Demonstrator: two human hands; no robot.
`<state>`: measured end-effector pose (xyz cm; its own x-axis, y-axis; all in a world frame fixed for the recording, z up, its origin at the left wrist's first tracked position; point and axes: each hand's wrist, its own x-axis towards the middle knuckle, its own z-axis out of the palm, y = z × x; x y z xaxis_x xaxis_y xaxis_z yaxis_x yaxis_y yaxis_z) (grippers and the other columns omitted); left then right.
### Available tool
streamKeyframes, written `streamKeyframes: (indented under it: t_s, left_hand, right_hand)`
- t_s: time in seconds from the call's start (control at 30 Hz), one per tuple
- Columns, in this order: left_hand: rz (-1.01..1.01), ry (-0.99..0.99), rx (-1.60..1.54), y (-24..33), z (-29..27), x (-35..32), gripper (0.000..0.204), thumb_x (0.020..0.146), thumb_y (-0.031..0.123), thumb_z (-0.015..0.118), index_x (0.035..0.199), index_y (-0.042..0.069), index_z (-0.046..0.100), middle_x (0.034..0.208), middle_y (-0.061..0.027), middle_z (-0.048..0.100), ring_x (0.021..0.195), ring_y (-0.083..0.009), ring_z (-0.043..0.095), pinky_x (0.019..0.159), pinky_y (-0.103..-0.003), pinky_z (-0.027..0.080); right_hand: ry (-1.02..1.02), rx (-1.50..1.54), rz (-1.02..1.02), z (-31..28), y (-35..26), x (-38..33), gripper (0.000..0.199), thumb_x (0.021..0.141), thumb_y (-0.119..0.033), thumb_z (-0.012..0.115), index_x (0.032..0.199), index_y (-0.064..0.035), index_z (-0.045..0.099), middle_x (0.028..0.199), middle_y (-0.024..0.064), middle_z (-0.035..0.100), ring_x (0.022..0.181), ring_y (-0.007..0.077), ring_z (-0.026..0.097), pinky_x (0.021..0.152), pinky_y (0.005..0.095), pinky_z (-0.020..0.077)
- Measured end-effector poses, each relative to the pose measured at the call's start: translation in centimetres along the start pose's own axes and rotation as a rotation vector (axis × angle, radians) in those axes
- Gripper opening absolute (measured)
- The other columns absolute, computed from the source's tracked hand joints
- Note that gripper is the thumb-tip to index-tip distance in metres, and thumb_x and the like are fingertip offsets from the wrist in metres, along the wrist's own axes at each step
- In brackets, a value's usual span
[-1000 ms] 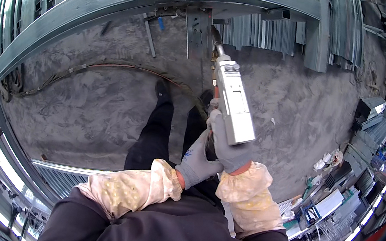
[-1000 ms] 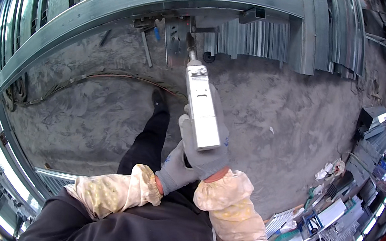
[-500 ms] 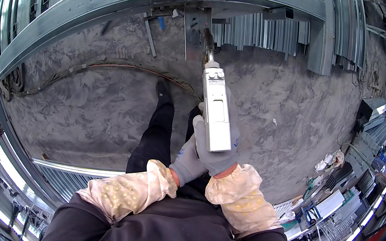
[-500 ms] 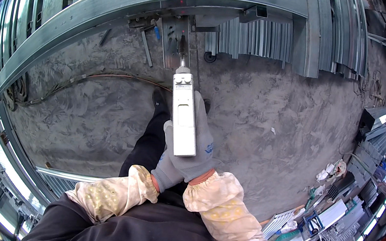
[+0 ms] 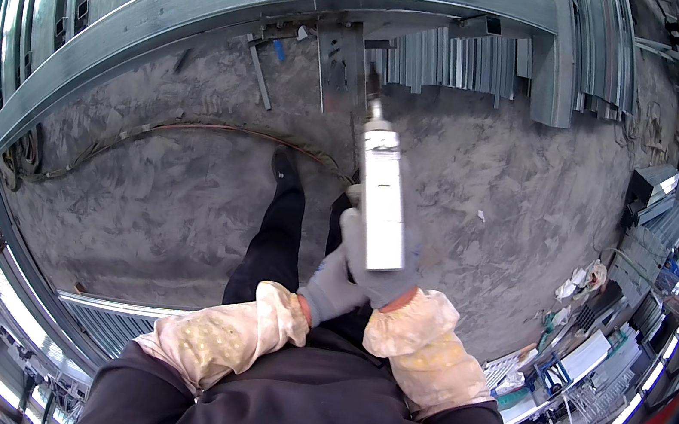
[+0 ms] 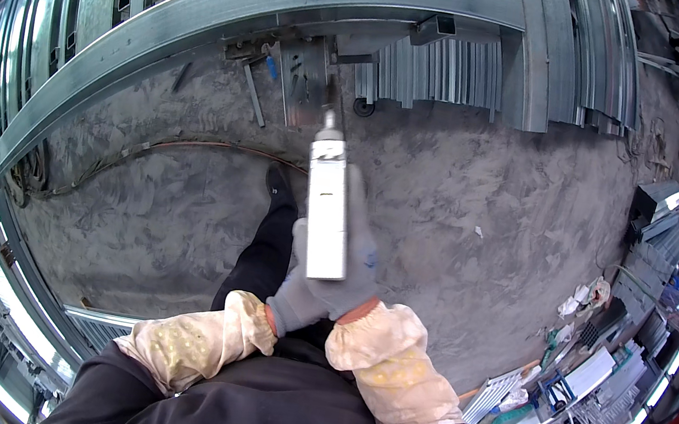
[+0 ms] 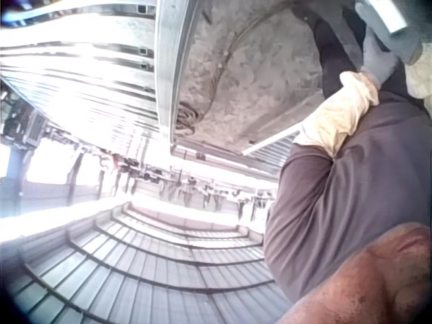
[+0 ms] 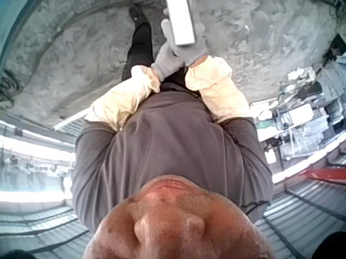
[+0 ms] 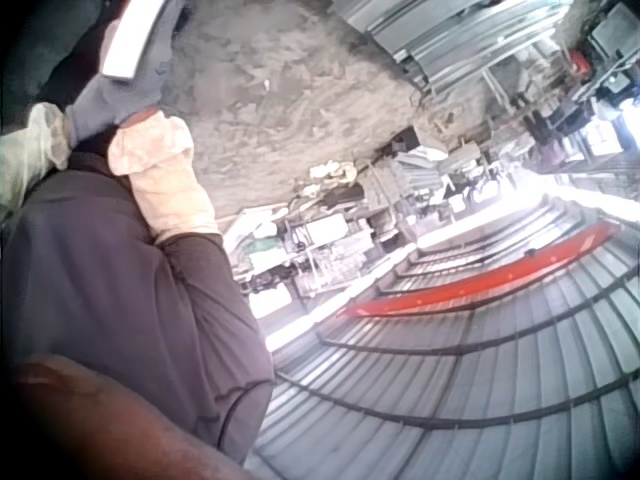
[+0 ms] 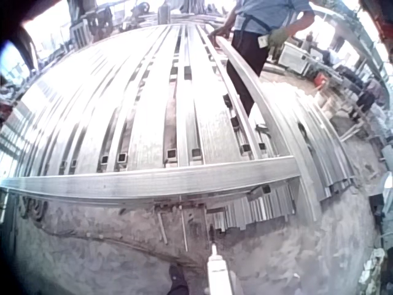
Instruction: The person welds metal frame components using a handheld welding gun. They adjust the welding machine settings, position the frame, and weld multiple joints while wearing protective gloves and sleeves.
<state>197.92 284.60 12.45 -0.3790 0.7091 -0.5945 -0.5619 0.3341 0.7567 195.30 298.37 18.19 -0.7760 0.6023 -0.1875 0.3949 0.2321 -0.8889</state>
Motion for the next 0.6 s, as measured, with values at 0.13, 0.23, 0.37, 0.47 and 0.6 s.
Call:
streamKeyframes:
  t_s: [0.13, 0.23, 0.37, 0.47, 0.6]
  left_hand:
    - [-0.043, 0.004, 0.010, 5.0, 1.4, 0.6, 0.071, 0.078, 0.020, 0.080, 0.138, 0.000, 0.047, 0.124, -0.0203, 0.064, 0.119, -0.0291, 0.062, 0.101, -0.037, 0.047]
    - [-0.092, 0.032, -0.131, 5.6, 2.4, 0.5, 0.070, 0.083, 0.016, 0.075, 0.142, -0.001, 0.043, 0.130, -0.0186, 0.060, 0.122, -0.0280, 0.059, 0.105, -0.038, 0.045]
    - [0.036, -0.032, -0.221, 3.7, 5.1, 0.3, 0.080, 0.086, 0.013, 0.072, 0.151, -0.004, 0.029, 0.138, -0.0225, 0.053, 0.127, -0.0288, 0.055, 0.108, -0.037, 0.043]
    - [0.138, -0.041, -0.032, 5.2, 4.5, 1.6, 0.081, 0.086, 0.010, 0.075, 0.150, -0.003, 0.026, 0.139, -0.0187, 0.053, 0.130, -0.0231, 0.052, 0.111, -0.036, 0.041]
    - [-0.024, -0.097, -0.264, 2.9, 5.0, -0.1, 0.083, 0.088, 0.008, 0.071, 0.154, -0.001, 0.022, 0.144, -0.0158, 0.049, 0.133, -0.0208, 0.048, 0.113, -0.036, 0.039]
  right_hand:
    - [0.106, 0.045, 0.249, -2.2, 0.3, -0.1, 0.042, 0.093, -0.009, 0.067, 0.132, 0.0008, 0.055, 0.105, 0.0088, 0.070, 0.088, 0.0178, 0.068, 0.075, 0.0310, 0.0550]
    - [0.029, -0.060, 0.074, -2.7, -0.4, 1.5, 0.035, 0.092, -0.008, 0.069, 0.125, 0.0013, 0.063, 0.102, 0.0092, 0.072, 0.087, 0.0160, 0.069, 0.074, 0.0295, 0.0548]
    - [-0.049, 0.013, 0.025, -4.8, 0.2, 2.3, 0.033, 0.090, -0.009, 0.072, 0.121, 0.0025, 0.067, 0.097, 0.0098, 0.073, 0.078, 0.0160, 0.070, 0.069, 0.0301, 0.0557]
    - [0.078, 0.053, 0.214, -5.2, 1.8, 1.9, 0.033, 0.092, -0.013, 0.071, 0.120, 0.0016, 0.066, 0.098, 0.0096, 0.073, 0.081, 0.0170, 0.070, 0.070, 0.0309, 0.0555]
    - [-0.167, -0.015, 0.020, -4.7, 0.2, 2.9, 0.076, 0.084, -0.012, 0.073, 0.152, -0.0041, 0.040, 0.108, 0.0175, 0.072, 0.093, 0.0252, 0.073, 0.079, 0.0359, 0.0563]
